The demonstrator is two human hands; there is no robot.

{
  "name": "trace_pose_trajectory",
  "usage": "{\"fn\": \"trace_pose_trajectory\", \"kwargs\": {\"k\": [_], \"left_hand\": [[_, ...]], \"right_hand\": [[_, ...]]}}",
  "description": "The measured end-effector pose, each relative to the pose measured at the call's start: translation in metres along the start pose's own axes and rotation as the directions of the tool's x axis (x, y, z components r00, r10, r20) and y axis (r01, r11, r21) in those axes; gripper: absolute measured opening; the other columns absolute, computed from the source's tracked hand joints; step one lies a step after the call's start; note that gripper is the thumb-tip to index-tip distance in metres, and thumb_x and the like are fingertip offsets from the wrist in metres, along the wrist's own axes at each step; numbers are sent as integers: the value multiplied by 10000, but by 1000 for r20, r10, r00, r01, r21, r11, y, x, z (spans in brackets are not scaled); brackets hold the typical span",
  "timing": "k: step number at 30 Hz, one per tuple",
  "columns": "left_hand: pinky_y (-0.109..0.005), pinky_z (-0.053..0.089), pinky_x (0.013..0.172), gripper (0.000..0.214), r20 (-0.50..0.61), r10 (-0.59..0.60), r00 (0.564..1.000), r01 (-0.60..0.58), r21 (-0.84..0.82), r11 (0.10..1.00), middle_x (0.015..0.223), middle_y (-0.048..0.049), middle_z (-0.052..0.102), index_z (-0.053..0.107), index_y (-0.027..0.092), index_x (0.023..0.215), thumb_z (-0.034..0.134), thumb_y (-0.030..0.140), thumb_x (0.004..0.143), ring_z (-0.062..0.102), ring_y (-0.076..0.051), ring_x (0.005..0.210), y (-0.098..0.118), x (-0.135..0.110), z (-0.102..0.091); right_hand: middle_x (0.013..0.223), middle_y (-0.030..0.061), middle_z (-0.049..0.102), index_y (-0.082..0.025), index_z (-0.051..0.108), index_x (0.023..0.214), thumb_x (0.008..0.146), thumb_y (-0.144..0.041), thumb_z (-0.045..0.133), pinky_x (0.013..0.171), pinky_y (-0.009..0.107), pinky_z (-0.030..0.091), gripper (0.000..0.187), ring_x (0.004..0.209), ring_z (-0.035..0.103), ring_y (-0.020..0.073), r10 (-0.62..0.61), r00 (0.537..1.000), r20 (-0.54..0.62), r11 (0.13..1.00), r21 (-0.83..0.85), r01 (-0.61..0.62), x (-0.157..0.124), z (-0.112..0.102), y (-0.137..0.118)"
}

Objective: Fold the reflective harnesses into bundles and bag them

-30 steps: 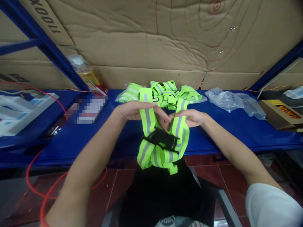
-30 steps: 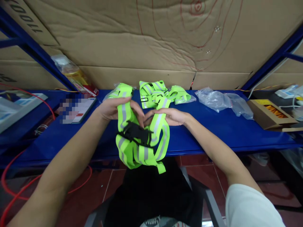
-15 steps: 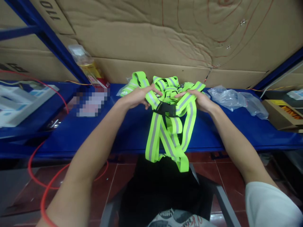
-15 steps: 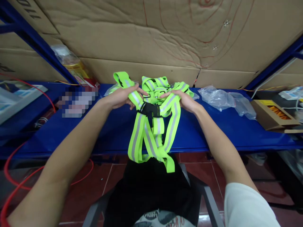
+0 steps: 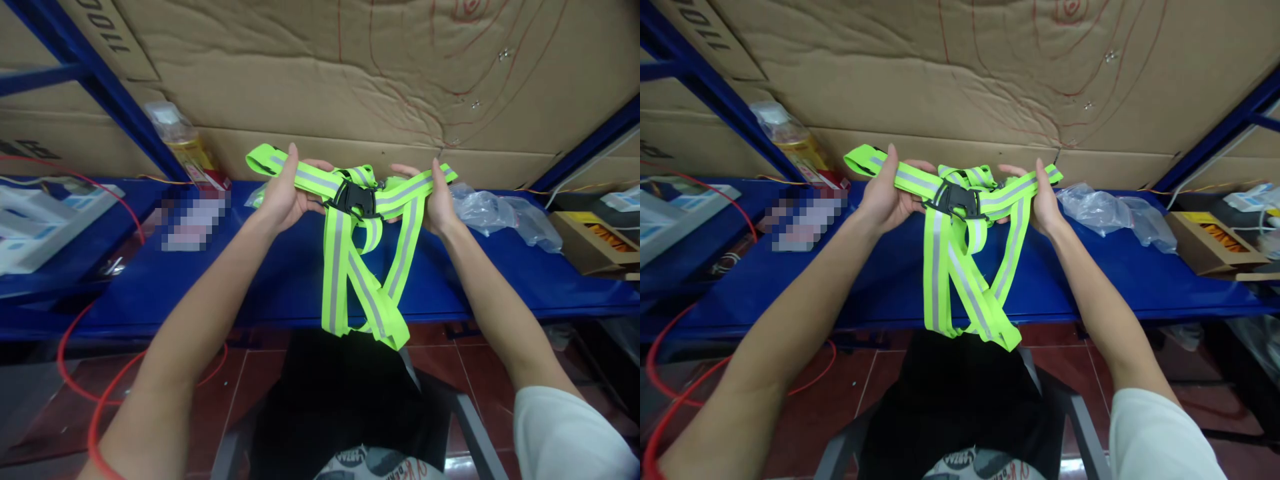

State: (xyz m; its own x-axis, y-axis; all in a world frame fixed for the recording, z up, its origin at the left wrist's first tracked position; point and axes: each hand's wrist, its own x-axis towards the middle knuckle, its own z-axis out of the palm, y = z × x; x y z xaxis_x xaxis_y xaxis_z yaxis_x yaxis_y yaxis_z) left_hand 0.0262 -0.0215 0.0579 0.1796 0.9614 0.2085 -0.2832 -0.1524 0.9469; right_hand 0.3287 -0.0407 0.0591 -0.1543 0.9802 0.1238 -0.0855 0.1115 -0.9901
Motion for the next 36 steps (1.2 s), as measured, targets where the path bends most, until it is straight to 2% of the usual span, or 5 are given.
{"fn": "trace_pose_trajectory", "kwargs": {"k": [8, 12, 18, 25, 36], "left_hand": [[-326, 650, 630, 813, -167, -42, 985, 44, 13, 999, 855, -122, 808, 786, 195, 1108, 544, 948, 923, 820, -289, 786, -2, 7, -8], [-372, 650, 684, 942, -233, -95, 968, 119, 90, 989, 756, -163, 765, 769, 120, 1025, 416, 989, 935, 803, -295, 709, -13, 10, -13], [-375, 681, 815, 785, 2, -53, 999, 53, -57, 997, 1030, -165, 840, 770, 162, 1095, 636, 912, 907, 828, -275, 840, -4, 4, -6], [-460, 651, 1085, 535, 55, -5, 998, 8, -50, 999, 1113, -99, 856, 821, 171, 1034, 1087, 354, 607, 808, -312, 1146, -18, -18, 22], [-471, 651, 1124, 550, -128, 249, 960, -212, 251, 945, 1164, -116, 856, 826, 171, 991, 999, 619, 722, 801, -312, 1184, -32, -7, 9]], "right_hand": [[1214, 62, 858, -286, 741, 1311, 681, -460, 1036, 920, 423, 728, 717, 1169, 820, 321, -117, 992, -45, 992, 42, 119, -1, -2, 8], [1258, 58, 851, -302, 724, 1324, 674, -494, 1048, 1044, 465, 684, 751, 1261, 794, 334, -201, 972, -118, 977, 51, 208, 6, -9, 11], [1292, 66, 834, -296, 717, 1314, 665, -582, 1029, 1068, 483, 666, 776, 1318, 764, 349, -272, 944, -185, 956, 59, 287, 6, -1, 12], [1281, 100, 822, -261, 737, 1264, 688, -666, 994, 1066, 486, 659, 749, 1308, 758, 361, -303, 934, -187, 949, 34, 314, 5, 4, 17], [1204, 128, 811, -250, 752, 1232, 720, -711, 956, 1039, 562, 663, 719, 1185, 779, 365, -375, 889, -262, 926, -152, 345, 18, -10, 31]]}}
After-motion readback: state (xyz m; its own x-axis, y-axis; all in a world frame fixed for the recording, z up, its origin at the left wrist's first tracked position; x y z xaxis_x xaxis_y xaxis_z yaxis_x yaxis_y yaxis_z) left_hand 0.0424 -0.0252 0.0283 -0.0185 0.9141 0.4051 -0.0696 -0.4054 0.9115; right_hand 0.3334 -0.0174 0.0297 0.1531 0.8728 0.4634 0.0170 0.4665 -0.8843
